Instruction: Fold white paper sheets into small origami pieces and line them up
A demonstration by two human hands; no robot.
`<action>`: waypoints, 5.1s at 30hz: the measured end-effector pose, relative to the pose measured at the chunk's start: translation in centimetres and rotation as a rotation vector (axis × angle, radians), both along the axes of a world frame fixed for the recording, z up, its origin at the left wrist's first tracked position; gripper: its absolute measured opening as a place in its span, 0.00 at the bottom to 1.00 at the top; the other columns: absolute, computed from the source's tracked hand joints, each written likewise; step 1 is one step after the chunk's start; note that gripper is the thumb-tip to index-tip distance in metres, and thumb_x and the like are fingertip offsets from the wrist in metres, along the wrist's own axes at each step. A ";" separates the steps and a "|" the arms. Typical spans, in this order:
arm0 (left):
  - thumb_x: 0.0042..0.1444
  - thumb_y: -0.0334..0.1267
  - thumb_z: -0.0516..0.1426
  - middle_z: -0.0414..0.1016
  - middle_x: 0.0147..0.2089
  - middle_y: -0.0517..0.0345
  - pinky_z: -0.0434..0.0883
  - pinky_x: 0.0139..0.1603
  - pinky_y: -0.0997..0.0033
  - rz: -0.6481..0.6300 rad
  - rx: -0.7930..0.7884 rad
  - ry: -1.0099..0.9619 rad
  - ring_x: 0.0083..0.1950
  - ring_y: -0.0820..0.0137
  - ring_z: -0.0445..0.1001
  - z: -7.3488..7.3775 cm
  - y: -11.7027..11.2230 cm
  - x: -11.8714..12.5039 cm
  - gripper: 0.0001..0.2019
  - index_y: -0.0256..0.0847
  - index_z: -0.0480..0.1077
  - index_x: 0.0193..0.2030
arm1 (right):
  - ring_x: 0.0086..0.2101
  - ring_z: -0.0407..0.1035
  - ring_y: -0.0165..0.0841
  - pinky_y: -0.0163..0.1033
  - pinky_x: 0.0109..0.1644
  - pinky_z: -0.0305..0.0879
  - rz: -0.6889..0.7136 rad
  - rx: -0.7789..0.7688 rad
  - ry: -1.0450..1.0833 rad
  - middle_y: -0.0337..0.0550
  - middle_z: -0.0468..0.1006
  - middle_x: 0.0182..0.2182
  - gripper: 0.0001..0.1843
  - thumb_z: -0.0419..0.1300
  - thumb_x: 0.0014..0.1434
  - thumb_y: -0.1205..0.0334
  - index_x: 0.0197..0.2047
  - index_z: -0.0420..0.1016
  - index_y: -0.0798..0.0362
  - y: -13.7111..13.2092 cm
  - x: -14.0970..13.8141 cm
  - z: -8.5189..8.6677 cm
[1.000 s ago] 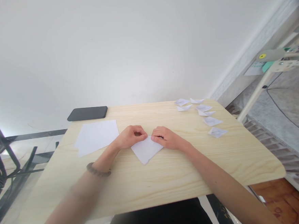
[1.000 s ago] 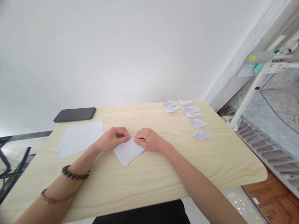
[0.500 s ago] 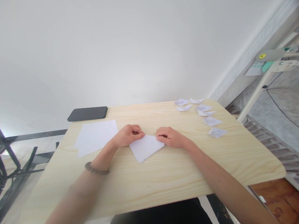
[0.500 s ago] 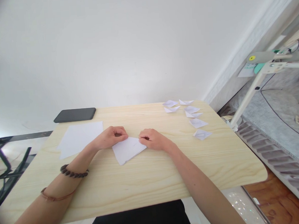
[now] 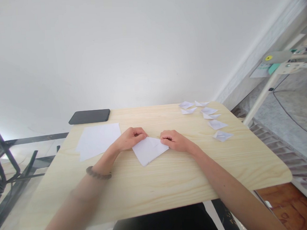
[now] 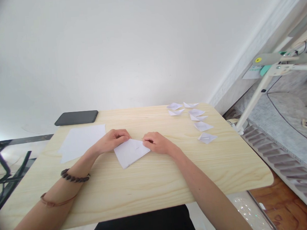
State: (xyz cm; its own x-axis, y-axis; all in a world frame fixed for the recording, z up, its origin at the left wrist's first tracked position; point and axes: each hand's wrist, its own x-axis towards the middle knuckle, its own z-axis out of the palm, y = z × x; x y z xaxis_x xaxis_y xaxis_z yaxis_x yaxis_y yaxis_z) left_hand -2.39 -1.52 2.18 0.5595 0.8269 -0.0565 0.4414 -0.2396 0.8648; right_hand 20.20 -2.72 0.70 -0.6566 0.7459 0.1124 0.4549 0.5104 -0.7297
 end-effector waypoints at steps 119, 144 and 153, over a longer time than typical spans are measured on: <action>0.56 0.36 0.49 0.69 0.51 0.54 0.66 0.49 0.64 -0.056 0.609 0.215 0.49 0.66 0.67 -2.0 0.8 -0.5 0.13 0.44 0.73 0.42 | 0.40 0.61 0.35 0.42 0.47 0.58 -0.161 0.384 0.002 0.44 0.67 0.37 0.13 0.58 0.51 0.54 0.41 0.71 0.48 -0.9 -0.6 -0.1; 0.60 0.37 0.44 0.64 0.53 0.47 0.61 0.52 0.60 -0.085 0.793 0.564 0.54 0.63 0.63 -1.4 -1.9 1.1 0.16 0.39 0.62 0.53 | 0.32 0.63 0.31 0.38 0.38 0.57 -0.495 0.284 -0.073 0.42 0.71 0.28 0.10 0.54 0.55 0.56 0.29 0.70 0.53 0.6 -1.0 -2.4; 0.59 0.37 0.44 0.63 0.55 0.49 0.60 0.55 0.62 -0.110 0.753 0.565 0.57 0.63 0.60 -1.1 -2.4 0.9 0.18 0.38 0.56 0.56 | 0.32 0.63 0.32 0.39 0.40 0.56 -0.602 0.331 -0.108 0.42 0.69 0.28 0.12 0.55 0.53 0.53 0.28 0.67 0.53 0.8 -1.4 -2.8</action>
